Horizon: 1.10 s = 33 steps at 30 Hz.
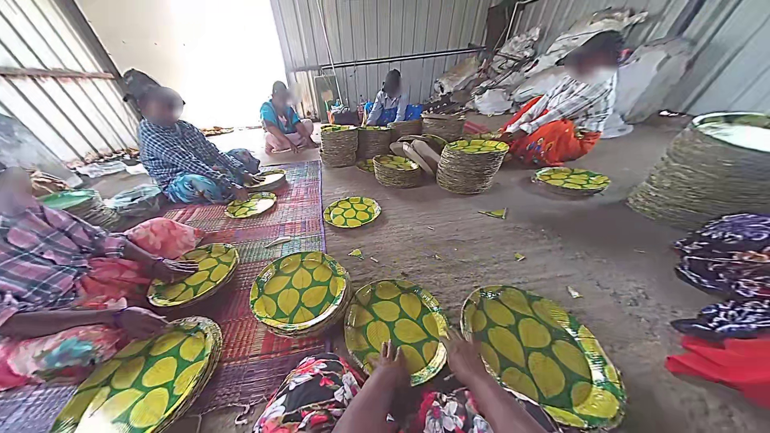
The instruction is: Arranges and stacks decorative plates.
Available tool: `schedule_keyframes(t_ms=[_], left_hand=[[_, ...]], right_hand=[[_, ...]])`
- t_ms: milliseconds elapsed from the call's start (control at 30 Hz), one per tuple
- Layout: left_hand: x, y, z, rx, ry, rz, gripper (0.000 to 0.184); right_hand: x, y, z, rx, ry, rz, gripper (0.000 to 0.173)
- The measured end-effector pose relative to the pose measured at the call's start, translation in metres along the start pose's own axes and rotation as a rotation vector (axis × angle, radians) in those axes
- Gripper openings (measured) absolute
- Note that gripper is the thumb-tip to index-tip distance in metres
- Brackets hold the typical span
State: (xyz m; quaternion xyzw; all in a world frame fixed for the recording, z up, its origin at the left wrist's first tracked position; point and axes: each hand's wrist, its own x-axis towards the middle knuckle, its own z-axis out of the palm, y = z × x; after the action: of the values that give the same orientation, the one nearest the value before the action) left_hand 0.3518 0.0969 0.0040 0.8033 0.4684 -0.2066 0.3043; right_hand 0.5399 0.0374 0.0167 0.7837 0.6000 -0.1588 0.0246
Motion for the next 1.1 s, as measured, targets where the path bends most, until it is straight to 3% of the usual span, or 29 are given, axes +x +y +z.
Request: schedule_keyframes(t_ms=[100, 133, 200, 267, 367, 433, 500, 567, 633, 700, 733, 767, 800, 867, 900, 933, 967, 1067, 1100], left_hand=[[0.009, -0.002, 0.0, 0.002, -0.016, -0.004, 0.085], [0.012, -0.004, 0.0, 0.002, -0.019, 0.0, 0.084], [0.015, -0.006, 0.0, 0.007, -0.03, 0.001, 0.083], [0.014, -0.005, -0.003, 0.022, -0.047, -0.009, 0.081], [0.015, -0.006, -0.004, 0.02, -0.043, -0.005, 0.082], [0.017, -0.006, -0.005, 0.018, -0.051, 0.003, 0.081], [0.02, -0.007, -0.008, -0.007, -0.003, 0.022, 0.077], [0.017, -0.006, -0.013, -0.118, 0.236, 0.056, 0.072], [0.013, -0.002, -0.021, -0.216, 0.684, 0.105, 0.069], [0.018, 0.002, -0.03, -0.269, 1.147, 0.187, 0.066], [0.02, 0.0, -0.032, -0.271, 1.243, 0.206, 0.066], [0.02, -0.003, -0.03, -0.25, 1.231, 0.206, 0.064], [0.016, -0.007, -0.027, -0.207, 1.056, 0.163, 0.063], [0.009, -0.012, -0.023, -0.052, 0.458, 0.018, 0.068], [0.012, -0.012, -0.017, 0.056, 0.233, -0.03, 0.073], [0.014, -0.007, -0.011, 0.152, 0.097, -0.061, 0.079], [0.012, 0.002, -0.01, 0.195, 0.066, -0.064, 0.078], [0.004, 0.014, -0.017, 0.205, 0.082, -0.056, 0.067], [0.004, 0.015, -0.018, 0.205, 0.071, -0.066, 0.071]], right_hand=[[-0.001, 0.014, -0.012, 0.113, 0.149, 0.347, 0.064], [-0.001, 0.02, -0.011, 0.145, 0.103, 0.448, 0.065], [0.0, 0.025, -0.011, 0.151, -0.059, 0.554, 0.05], [0.0, 0.021, -0.015, 0.132, -0.139, 0.585, 0.04], [0.001, 0.023, -0.015, 0.17, -0.071, 0.583, 0.041], [-0.001, 0.031, -0.015, 0.232, 0.053, 0.573, 0.046], [-0.008, 0.03, -0.02, 0.242, 0.299, 0.531, 0.044], [-0.015, 0.024, -0.024, 0.196, 0.577, 0.364, 0.036], [-0.015, 0.016, -0.017, 0.211, 0.765, 0.088, 0.029], [-0.015, 0.004, -0.01, 0.28, 0.692, -0.122, 0.03], [-0.016, -0.002, -0.008, 0.274, 0.533, -0.2, 0.032], [-0.014, -0.006, -0.004, 0.195, 0.355, -0.263, 0.032], [-0.009, -0.009, -0.002, 0.094, 0.138, -0.268, 0.034], [0.002, -0.011, 0.003, -0.013, -0.205, -0.208, 0.04], [0.006, -0.009, 0.005, -0.002, -0.28, -0.17, 0.043], [0.007, -0.005, 0.003, 0.055, -0.262, -0.128, 0.041], [0.004, 0.0, -0.002, 0.142, -0.189, -0.082, 0.038], [-0.009, 0.012, -0.016, 0.231, 0.144, 0.135, 0.037], [-0.01, 0.019, -0.02, 0.236, 0.188, 0.261, 0.045]])
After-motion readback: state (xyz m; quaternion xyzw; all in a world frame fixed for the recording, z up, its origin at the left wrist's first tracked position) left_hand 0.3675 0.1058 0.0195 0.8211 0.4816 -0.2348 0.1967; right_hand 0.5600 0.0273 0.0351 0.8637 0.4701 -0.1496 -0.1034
